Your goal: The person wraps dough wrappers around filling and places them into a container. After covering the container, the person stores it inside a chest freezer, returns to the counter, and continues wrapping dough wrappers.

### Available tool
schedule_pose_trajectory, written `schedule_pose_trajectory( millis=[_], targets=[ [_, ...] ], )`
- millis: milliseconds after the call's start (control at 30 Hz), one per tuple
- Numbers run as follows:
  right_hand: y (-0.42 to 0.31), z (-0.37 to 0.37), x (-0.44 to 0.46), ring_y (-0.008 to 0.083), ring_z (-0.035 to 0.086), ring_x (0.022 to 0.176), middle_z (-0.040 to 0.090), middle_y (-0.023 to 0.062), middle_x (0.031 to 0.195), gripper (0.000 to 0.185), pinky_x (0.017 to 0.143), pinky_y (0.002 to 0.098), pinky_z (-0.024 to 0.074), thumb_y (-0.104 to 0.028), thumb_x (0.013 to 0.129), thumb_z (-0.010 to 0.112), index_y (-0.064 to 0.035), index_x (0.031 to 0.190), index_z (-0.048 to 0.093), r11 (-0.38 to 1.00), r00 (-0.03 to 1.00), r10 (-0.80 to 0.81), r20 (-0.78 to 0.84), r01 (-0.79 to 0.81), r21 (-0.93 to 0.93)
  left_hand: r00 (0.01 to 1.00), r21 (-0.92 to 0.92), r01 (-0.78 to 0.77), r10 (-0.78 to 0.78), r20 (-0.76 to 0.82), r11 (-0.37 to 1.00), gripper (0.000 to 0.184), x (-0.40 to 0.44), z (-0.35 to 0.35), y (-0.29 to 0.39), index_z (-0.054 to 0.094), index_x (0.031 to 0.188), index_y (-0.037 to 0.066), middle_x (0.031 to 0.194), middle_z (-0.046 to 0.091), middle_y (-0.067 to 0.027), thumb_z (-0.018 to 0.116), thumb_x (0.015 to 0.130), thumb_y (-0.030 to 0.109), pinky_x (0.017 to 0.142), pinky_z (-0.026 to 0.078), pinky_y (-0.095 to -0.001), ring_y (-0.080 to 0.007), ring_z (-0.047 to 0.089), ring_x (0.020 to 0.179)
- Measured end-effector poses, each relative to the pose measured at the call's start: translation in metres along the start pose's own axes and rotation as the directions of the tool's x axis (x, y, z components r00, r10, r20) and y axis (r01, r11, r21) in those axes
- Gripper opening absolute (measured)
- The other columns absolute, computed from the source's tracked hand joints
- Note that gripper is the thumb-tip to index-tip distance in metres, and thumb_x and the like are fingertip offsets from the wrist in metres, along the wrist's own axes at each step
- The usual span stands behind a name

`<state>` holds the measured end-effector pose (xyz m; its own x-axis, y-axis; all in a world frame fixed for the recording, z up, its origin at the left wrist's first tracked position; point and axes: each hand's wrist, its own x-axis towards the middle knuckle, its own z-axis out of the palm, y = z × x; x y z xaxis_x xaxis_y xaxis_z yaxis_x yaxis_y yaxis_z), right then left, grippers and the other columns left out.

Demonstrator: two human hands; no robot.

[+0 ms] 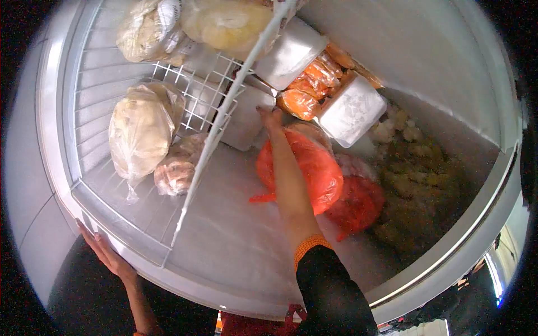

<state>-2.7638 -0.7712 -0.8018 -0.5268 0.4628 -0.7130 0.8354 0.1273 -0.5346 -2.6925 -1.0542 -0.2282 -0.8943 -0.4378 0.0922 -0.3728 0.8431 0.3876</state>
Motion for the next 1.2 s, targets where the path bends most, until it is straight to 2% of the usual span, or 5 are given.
schedule_pose_trajectory(
  millis=[100, 333, 433, 567, 1200],
  targets=[
    [0.009, -0.008, 0.002, 0.0164, 0.062, 0.084, 0.065, 0.0085, 0.089, 0.034, 0.075, 0.0318, 0.0500, -0.019, 0.080, 0.080, -0.0015, 0.100, 0.059, 0.740, 0.935, -0.073, 0.348, -0.183, 0.647, 1.000, -0.003, 0.025, -0.025, 0.012, 1.000, 0.058, -0.001, -0.002, -0.001, 0.024, 0.155, 0.002, 0.163, 0.019, -0.0151, 0.033, 0.107, 0.033, 0.122, 0.011, -0.0433, -0.0285, 0.014, 0.151],
    [-0.034, -0.037, -0.051, 0.0129, 0.053, 0.079, 0.057, 0.0024, 0.086, 0.038, 0.072, 0.0292, 0.0465, -0.017, 0.079, 0.083, -0.0092, 0.094, 0.049, 0.925, 0.945, -0.327, 0.013, 0.317, 0.211, 1.000, -0.053, 0.016, -0.015, 0.022, 0.998, 0.059, 0.000, -0.001, 0.002, 0.023, 0.155, 0.002, 0.163, 0.019, -0.0153, 0.034, 0.107, 0.032, 0.122, 0.011, -0.0425, -0.0287, 0.016, 0.150],
    [-0.050, -0.065, -0.082, 0.0213, 0.054, 0.109, 0.052, 0.0128, 0.122, 0.068, 0.090, 0.0351, 0.0486, -0.008, 0.083, 0.079, -0.0081, 0.133, 0.034, 0.652, 0.923, -0.365, -0.124, 0.348, 0.674, 1.000, -0.054, -0.009, 0.009, 0.011, 0.999, 0.058, 0.000, 0.000, -0.006, 0.023, 0.155, 0.001, 0.162, 0.021, -0.0157, 0.036, 0.107, 0.031, 0.122, 0.012, -0.0427, -0.0290, 0.017, 0.150],
    [-0.064, -0.122, -0.092, 0.0291, 0.047, 0.126, 0.047, 0.0182, 0.138, 0.078, 0.105, 0.0414, 0.0414, -0.023, 0.085, 0.079, -0.0076, 0.146, 0.034, 0.722, 0.891, -0.441, -0.103, 0.421, 0.550, 0.999, -0.042, -0.043, 0.043, -0.010, 0.998, 0.057, 0.000, -0.002, -0.001, 0.025, 0.154, -0.001, 0.161, 0.023, -0.0168, 0.037, 0.107, 0.030, 0.122, 0.012, -0.0431, -0.0303, 0.018, 0.150],
    [-0.208, -0.465, -0.377, 0.0234, 0.053, 0.120, 0.055, 0.0150, 0.134, 0.055, 0.104, 0.0369, 0.0414, -0.037, 0.103, 0.053, 0.0019, 0.141, 0.044, 0.436, 0.837, -0.106, -0.538, 0.525, 0.731, 0.960, 0.306, -0.147, 0.210, -0.185, 0.940, 0.055, -0.007, -0.011, 0.008, 0.037, 0.149, 0.001, 0.153, 0.034, -0.0251, 0.044, 0.103, 0.031, 0.118, 0.021, -0.0522, -0.0426, 0.029, 0.143]
  ],
)
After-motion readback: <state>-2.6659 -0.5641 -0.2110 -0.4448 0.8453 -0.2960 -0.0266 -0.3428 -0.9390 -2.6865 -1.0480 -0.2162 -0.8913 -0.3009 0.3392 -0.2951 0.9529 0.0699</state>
